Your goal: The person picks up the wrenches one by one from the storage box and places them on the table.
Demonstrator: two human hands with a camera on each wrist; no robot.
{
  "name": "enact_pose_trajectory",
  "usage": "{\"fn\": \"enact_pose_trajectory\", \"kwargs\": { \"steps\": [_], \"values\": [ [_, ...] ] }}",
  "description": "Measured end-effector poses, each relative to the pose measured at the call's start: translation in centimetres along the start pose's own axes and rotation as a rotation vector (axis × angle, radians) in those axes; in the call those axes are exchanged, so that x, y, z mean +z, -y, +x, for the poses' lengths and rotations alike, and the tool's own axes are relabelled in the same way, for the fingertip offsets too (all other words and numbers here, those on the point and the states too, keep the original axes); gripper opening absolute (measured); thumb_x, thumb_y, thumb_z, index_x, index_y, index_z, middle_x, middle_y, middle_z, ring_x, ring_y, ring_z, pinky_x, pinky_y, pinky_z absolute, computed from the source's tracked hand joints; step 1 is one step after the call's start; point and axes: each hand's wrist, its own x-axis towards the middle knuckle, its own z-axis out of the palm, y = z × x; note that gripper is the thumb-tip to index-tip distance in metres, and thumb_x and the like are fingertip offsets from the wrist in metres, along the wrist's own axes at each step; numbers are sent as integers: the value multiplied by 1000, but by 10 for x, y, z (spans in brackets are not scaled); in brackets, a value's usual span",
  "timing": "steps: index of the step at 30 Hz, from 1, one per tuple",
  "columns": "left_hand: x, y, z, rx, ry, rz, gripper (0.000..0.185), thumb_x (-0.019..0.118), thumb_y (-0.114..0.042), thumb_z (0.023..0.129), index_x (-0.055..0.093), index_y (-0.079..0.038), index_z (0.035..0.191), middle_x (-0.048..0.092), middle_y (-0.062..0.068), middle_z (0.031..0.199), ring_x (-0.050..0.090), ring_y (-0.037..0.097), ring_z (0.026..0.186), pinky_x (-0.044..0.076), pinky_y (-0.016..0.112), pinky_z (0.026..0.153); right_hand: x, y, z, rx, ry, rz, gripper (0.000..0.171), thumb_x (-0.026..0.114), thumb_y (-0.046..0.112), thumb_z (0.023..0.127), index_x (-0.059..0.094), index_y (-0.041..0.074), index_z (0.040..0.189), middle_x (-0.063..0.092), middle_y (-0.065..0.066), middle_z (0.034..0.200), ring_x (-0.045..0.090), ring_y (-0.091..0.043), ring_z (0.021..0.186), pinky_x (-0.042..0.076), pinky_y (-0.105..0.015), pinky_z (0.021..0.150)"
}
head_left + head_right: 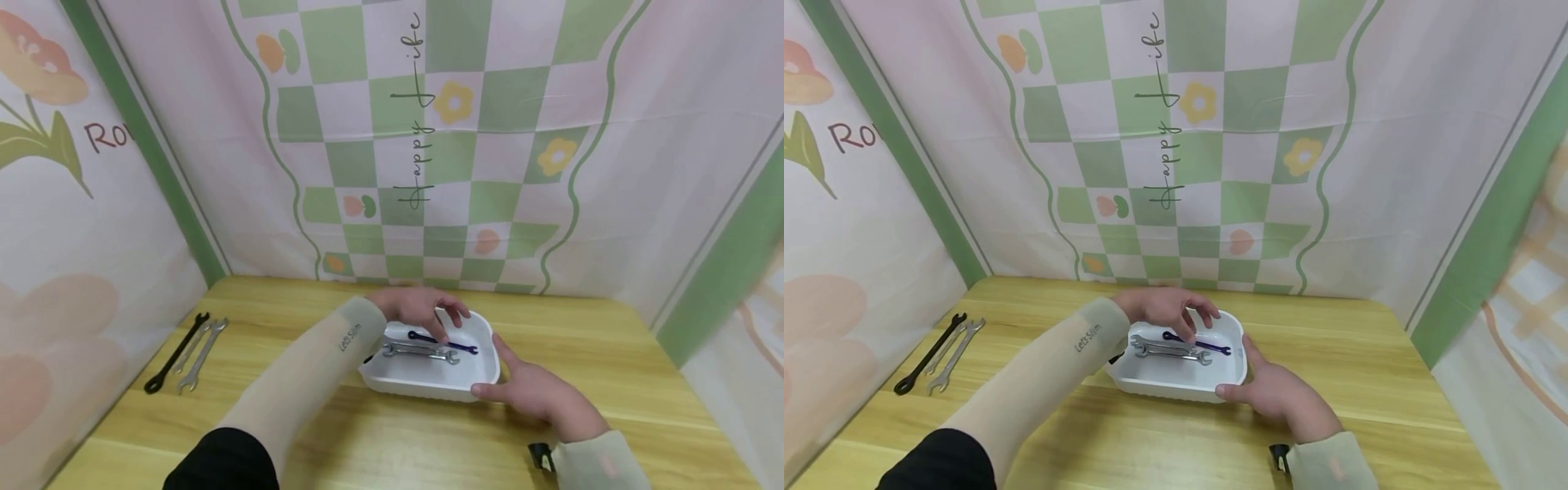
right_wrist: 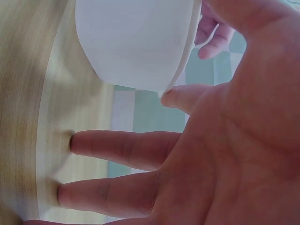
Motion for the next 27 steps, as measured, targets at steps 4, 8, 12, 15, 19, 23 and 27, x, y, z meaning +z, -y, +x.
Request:
{"fn": "enact_pose_trajectory", "kwargs": {
  "steps": [4,8,12,15,19,23,27],
  "values": [
    [3,3,7,-16,25,50,65,79,-9,81,54,-16,141,59,-11,127,50,18,126,44,27,97,0,0,-1,-4,-4,1,118,70,62,83,0,5,159,44,-40,137,51,-49,120,39,-66,96],
    [5,7,13,-35,37,142,66,79,-11,80,56,-18,142,59,-13,130,48,10,125,36,30,105,0,0,0,-9,-7,-3,118,70,62,83,0,5,159,46,-39,136,53,-46,118,40,-66,95],
    [6,11,18,-53,47,181,66,79,-12,81,57,-22,142,58,-16,133,44,5,129,29,31,111,0,-1,0,-8,-9,-13,118,70,63,83,0,6,159,47,-39,136,53,-46,118,40,-65,95],
    [9,13,22,-88,50,190,66,80,-13,80,58,-28,141,56,-20,135,39,4,133,24,32,114,1,-1,-1,-1,-7,-13,119,70,63,82,0,6,159,47,-39,136,53,-47,119,40,-66,95],
    [13,14,24,-171,42,218,64,79,-17,82,59,-39,138,53,-27,135,32,5,139,18,40,117,2,-1,0,-3,-6,-11,118,70,63,83,0,6,160,47,-38,136,53,-47,119,40,-65,95],
    [17,14,25,-215,38,234,58,77,-18,86,60,-40,137,55,-28,132,31,6,140,17,41,117,3,-2,1,-9,-9,-9,118,69,63,83,0,6,160,47,-38,136,52,-47,120,40,-65,96],
    [20,15,26,-199,45,218,57,75,-12,87,60,-31,138,59,-23,131,36,4,136,21,34,116,2,-1,2,-4,-6,-5,119,70,63,82,-1,6,160,48,-39,135,54,-45,117,40,-64,96]
  ]
}}
